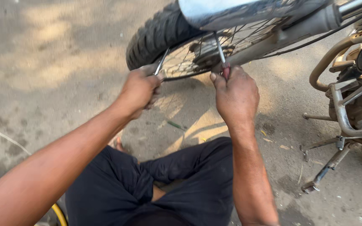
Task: The person sits on the ground beside a motorcycle and uses a screwdriver-like tool and a spanner on the front wheel hub and spokes, working around the wheel and steadying the tire by hand while turning the tools on the fasteners.
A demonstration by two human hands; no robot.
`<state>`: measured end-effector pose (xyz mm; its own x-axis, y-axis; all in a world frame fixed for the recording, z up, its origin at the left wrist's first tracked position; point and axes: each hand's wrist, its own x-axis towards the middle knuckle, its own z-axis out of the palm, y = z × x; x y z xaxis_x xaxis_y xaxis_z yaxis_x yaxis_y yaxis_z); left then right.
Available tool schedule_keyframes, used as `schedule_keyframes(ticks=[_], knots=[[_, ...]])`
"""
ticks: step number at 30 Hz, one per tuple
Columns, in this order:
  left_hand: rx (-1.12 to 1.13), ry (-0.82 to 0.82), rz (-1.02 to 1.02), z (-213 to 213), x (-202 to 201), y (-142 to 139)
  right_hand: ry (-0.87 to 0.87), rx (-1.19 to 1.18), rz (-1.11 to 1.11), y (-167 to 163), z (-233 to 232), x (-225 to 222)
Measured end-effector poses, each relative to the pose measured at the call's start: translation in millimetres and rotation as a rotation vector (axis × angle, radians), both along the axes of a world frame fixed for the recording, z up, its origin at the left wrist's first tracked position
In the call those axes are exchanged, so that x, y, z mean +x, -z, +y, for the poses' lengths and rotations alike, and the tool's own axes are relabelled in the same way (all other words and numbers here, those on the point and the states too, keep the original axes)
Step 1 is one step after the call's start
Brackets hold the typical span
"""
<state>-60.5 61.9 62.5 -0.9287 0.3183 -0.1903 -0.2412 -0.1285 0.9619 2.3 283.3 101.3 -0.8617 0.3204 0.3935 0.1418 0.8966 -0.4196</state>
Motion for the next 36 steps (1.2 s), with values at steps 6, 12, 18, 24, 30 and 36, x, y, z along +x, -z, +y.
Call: schedule_keyframes(ticks=[6, 12, 18, 24, 30, 36], knots=[[0.026, 0.182, -0.182, 1.2, -11.9, -13.4, -0.068, -0.491, 0.284, 71.7, 4.9, -24.7], [-0.180, 0.161, -0.064, -4.5, -20.0, -7.9, -0.129, -0.337, 0.669, 161.0, 16.3, -107.5], [-0.096, 0.148, -0.112, 4.2, -15.2, -22.7, -0.232, -0.224, 0.851, 178.3, 52.5, -189.0], [-0.148, 0.113, 0.020, 39.9, -12.6, -33.0, -0.414, -0.426, 0.902, 162.8, 59.6, -180.1], [-0.306, -0.025, 0.077, 65.2, 8.2, -36.8, -0.744, -0.883, 0.613, 152.5, 75.2, -162.3], [-0.392, -0.047, 0.208, 75.8, 16.7, -33.9, -0.832, -0.958, 0.310, 135.4, 91.4, -152.8]])
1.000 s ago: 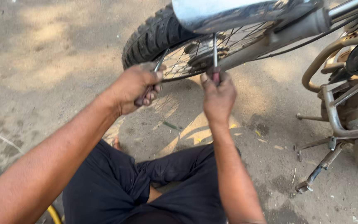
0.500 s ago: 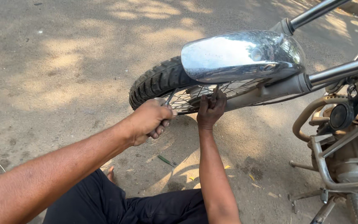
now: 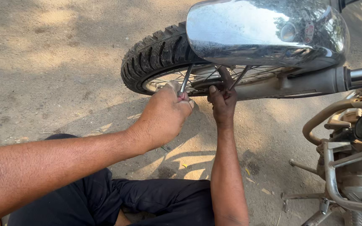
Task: The person sits on the ground beside a motorcycle and uses a screwdriver-like tool and a spanner on the front wheel hub and spokes, working around the wheel and steadying the tire by hand while turning the tools on the fasteners.
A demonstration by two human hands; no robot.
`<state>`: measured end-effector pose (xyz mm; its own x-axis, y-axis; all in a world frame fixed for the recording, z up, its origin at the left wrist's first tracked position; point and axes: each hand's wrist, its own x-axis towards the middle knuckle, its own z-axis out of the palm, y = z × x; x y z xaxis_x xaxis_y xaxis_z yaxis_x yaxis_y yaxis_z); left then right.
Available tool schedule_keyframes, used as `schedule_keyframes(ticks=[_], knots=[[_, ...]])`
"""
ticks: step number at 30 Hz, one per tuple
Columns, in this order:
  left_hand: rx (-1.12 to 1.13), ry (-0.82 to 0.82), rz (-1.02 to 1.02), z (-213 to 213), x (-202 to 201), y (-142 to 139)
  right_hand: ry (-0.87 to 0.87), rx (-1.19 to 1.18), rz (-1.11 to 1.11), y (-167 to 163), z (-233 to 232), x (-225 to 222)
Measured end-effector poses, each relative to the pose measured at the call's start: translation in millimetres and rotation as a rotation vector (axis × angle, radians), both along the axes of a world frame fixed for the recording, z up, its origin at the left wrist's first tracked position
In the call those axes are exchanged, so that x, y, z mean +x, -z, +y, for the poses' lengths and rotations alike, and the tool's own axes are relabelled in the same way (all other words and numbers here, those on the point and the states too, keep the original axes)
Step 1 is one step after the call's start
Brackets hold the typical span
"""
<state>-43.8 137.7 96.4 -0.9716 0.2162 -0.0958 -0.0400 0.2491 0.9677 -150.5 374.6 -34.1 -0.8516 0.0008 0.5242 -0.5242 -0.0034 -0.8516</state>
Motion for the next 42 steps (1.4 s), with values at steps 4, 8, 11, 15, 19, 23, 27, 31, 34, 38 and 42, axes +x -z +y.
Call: schedule_keyframes(ticks=[4, 8, 11, 15, 19, 23, 27, 31, 34, 38, 42], knots=[[0.019, -0.050, 0.032, 8.7, 5.0, 0.5, 0.286, 0.163, 0.234, -7.4, -16.6, -17.2], [0.091, -0.122, 0.131, 20.2, 13.2, 3.5, 0.423, 0.148, 0.356, -4.3, -31.1, -30.9], [0.101, -0.133, 0.162, 24.4, 16.1, 12.7, 0.487, 0.149, 0.261, 0.9, -32.9, -31.1], [0.065, -0.178, 0.189, 26.3, 15.3, 29.2, 0.469, 0.096, 0.246, 5.1, -34.8, -28.7], [0.108, -0.197, 0.240, 32.3, 16.0, 38.9, 0.460, 0.066, 0.251, 6.1, -37.4, -29.8], [0.138, -0.185, 0.317, 38.0, 17.5, 43.0, 0.449, -0.005, 0.223, 5.9, -36.2, -30.1], [0.062, -0.188, 0.167, 36.5, 15.0, 52.6, 0.480, 0.047, 0.217, 5.4, -36.9, -28.3], [-0.022, -0.138, 0.233, 25.1, 11.6, 69.3, 0.482, 0.079, 0.195, 4.4, -44.5, -26.3], [-0.016, -0.167, 0.341, 17.9, 8.9, 81.1, 0.463, 0.164, 0.278, 1.8, -47.1, -25.5], [0.018, -0.181, 0.301, 11.4, 8.4, 87.5, 0.460, 0.196, 0.312, -1.0, -52.1, -24.7], [0.038, -0.181, 0.310, 20.1, 10.7, 84.3, 0.471, 0.101, 0.199, -4.9, -50.7, -23.8]])
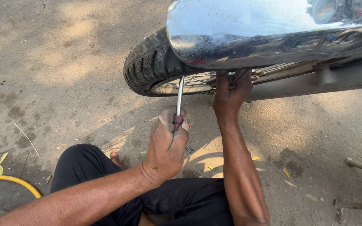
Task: The person sits on the ground beside a motorcycle and uses a screwdriver-like tool and a spanner on the front wheel hub and spokes, working around the wheel and steadying the tire by hand while turning the tools on the fasteners.
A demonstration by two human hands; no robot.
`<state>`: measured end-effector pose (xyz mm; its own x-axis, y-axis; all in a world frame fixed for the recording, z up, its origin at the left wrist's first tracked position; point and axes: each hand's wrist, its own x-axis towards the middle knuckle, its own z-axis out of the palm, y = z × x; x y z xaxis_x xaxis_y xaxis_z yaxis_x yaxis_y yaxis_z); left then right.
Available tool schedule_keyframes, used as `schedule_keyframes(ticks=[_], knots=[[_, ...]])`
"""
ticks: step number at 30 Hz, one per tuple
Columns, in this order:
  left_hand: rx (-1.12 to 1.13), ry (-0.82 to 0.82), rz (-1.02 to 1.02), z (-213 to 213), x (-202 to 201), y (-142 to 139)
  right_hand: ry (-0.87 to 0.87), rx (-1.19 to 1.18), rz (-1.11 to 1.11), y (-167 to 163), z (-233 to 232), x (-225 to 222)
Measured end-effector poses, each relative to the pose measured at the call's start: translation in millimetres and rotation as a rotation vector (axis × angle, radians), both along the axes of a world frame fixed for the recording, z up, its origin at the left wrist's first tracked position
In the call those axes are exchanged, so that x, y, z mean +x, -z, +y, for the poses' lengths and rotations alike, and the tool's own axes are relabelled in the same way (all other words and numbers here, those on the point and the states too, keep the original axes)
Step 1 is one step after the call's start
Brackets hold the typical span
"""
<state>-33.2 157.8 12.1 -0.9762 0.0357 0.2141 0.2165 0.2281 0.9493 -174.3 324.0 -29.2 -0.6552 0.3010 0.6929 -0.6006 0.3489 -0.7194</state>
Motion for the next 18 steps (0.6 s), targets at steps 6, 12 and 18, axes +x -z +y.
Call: schedule_keyframes(ticks=[6, 12, 18], knots=[[0.075, 0.028, -0.027, 19.3, 0.6, -11.2, -0.019, -0.085, -0.042, -7.0, 6.7, 2.8], [0.039, -0.021, 0.048, 17.0, -0.1, -21.1, -0.046, -0.088, 0.025, -9.0, 3.9, 1.5], [0.031, 0.124, -0.169, -17.3, -6.0, -57.9, -0.165, -0.141, -0.091, -14.0, 10.1, 7.1]])
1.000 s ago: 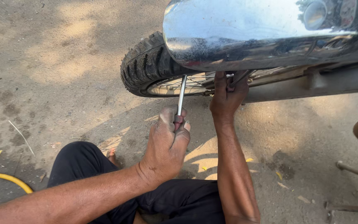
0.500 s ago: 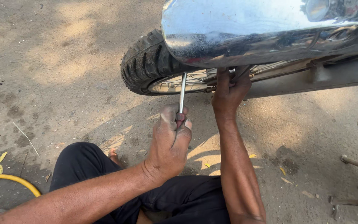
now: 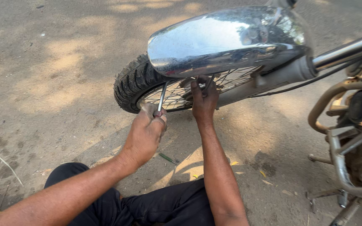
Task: The person sits on the ground beside a motorcycle and uses a screwdriver-like tool and a spanner on the front wheel hub and spokes, working around the wheel and steadying the tire by hand while turning the tools on the fasteners.
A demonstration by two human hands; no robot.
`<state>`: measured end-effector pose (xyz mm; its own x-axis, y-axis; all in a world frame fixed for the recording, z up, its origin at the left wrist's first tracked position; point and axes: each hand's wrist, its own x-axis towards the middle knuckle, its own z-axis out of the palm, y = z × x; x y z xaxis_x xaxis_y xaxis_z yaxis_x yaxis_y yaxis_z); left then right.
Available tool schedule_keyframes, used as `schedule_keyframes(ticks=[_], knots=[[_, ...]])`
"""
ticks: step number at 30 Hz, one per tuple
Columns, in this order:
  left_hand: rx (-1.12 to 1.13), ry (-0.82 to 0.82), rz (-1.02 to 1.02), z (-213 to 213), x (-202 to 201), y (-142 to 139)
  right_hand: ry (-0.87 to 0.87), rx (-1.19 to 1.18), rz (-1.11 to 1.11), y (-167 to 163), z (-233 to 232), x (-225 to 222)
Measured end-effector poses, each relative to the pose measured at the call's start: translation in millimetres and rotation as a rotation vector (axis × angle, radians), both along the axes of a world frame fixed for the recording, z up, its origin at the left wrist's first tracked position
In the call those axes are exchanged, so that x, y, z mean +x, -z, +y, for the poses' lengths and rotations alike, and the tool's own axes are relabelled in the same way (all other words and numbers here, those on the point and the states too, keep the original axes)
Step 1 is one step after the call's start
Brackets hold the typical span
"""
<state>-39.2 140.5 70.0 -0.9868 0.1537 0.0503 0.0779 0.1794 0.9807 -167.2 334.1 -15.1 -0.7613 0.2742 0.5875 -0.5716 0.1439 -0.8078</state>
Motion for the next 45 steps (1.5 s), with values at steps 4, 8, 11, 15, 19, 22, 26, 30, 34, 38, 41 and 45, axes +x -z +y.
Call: schedule_keyframes(ticks=[4, 8, 11, 15, 19, 22, 26, 30, 34, 38, 41, 45], knots=[[-0.034, 0.043, -0.170, -19.6, -9.2, -26.4, -0.020, 0.051, -0.074, -9.1, 3.8, 15.3], [0.009, 0.144, -0.205, -33.4, -16.3, -38.2, -0.013, 0.109, -0.141, -20.5, 4.0, 33.6], [-0.104, 0.190, -0.199, -46.6, -24.6, -42.7, 0.163, 0.278, -0.034, -26.0, 2.2, 48.2], [-0.284, 0.259, -0.275, -62.4, -39.0, -43.2, 0.415, 0.518, 0.039, -26.2, -6.4, 64.9], [-0.241, 0.197, -0.308, -65.6, -41.1, -30.2, 0.481, 0.583, 0.034, -25.0, -19.4, 74.7], [-0.105, 0.163, -0.303, -69.1, -36.2, -20.4, 0.510, 0.615, -0.040, -30.4, -25.6, 82.7], [-0.540, 0.198, -0.090, -81.1, -37.3, -22.7, 0.452, 0.614, -0.138, -51.1, -27.9, 101.5], [-0.733, 0.200, -0.090, -85.4, -36.7, -27.7, 0.410, 0.713, -0.405, -82.3, -31.6, 126.5], [-0.467, 0.196, -0.105, -87.6, -28.8, -24.5, 0.393, 0.780, -0.639, -110.3, -42.4, 144.8], [-0.411, 0.209, -0.174, -95.7, -27.9, -15.9, 0.397, 0.854, -0.703, -125.3, -55.5, 150.4], [-0.378, 0.165, -0.204, -96.9, -29.5, -1.7, 0.424, 0.948, -0.729, -126.5, -64.2, 150.3], [-0.024, 0.110, -0.350, -93.4, -37.1, 14.8, 0.434, 0.932, -0.703, -121.0, -72.5, 147.9]])
